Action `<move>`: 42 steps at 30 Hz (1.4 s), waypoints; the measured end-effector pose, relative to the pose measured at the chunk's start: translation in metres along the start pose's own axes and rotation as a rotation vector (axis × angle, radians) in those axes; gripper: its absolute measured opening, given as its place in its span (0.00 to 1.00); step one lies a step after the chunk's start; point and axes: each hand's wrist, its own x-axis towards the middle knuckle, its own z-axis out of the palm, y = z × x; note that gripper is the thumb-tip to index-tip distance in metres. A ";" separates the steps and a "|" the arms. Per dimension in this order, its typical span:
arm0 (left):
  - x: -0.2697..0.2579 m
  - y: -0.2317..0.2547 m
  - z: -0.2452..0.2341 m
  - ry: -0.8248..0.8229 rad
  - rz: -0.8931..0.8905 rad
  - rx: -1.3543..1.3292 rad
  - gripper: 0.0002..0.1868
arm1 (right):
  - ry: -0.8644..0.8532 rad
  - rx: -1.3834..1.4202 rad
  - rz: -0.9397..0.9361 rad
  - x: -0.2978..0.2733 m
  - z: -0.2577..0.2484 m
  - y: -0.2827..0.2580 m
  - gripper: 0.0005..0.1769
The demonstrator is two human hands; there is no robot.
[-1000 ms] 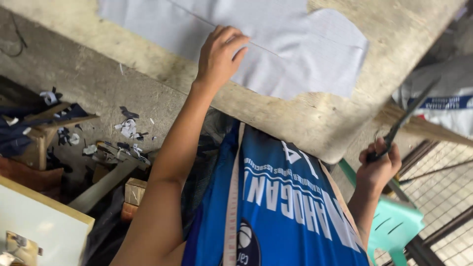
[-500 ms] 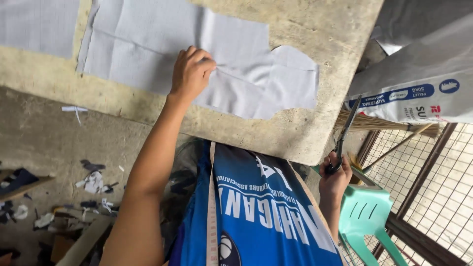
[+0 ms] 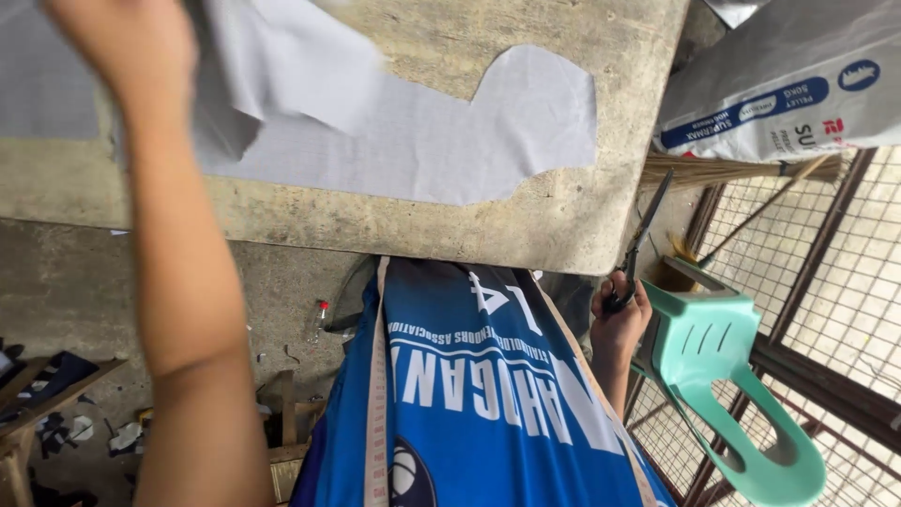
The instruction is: The person uses shears to cut a piece of light gray fabric on a wooden table. They then use a ruler and a red marker to draw lines on the fabric before cutting along the marked lines. The person handles the fabric and tools throughout the process.
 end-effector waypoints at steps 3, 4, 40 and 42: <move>-0.007 -0.001 0.012 -0.022 0.016 0.024 0.09 | 0.022 -0.010 -0.057 0.012 -0.008 0.007 0.13; -0.011 -0.004 0.012 -0.024 0.023 0.041 0.09 | 0.003 -0.053 -0.072 0.016 -0.008 0.005 0.13; -0.344 0.239 0.366 0.230 -0.460 0.241 0.14 | -1.472 -1.082 -1.320 0.383 0.332 -0.128 0.28; -0.342 0.236 0.363 0.212 -0.482 0.195 0.14 | -1.404 -1.187 -1.340 0.377 0.347 -0.140 0.30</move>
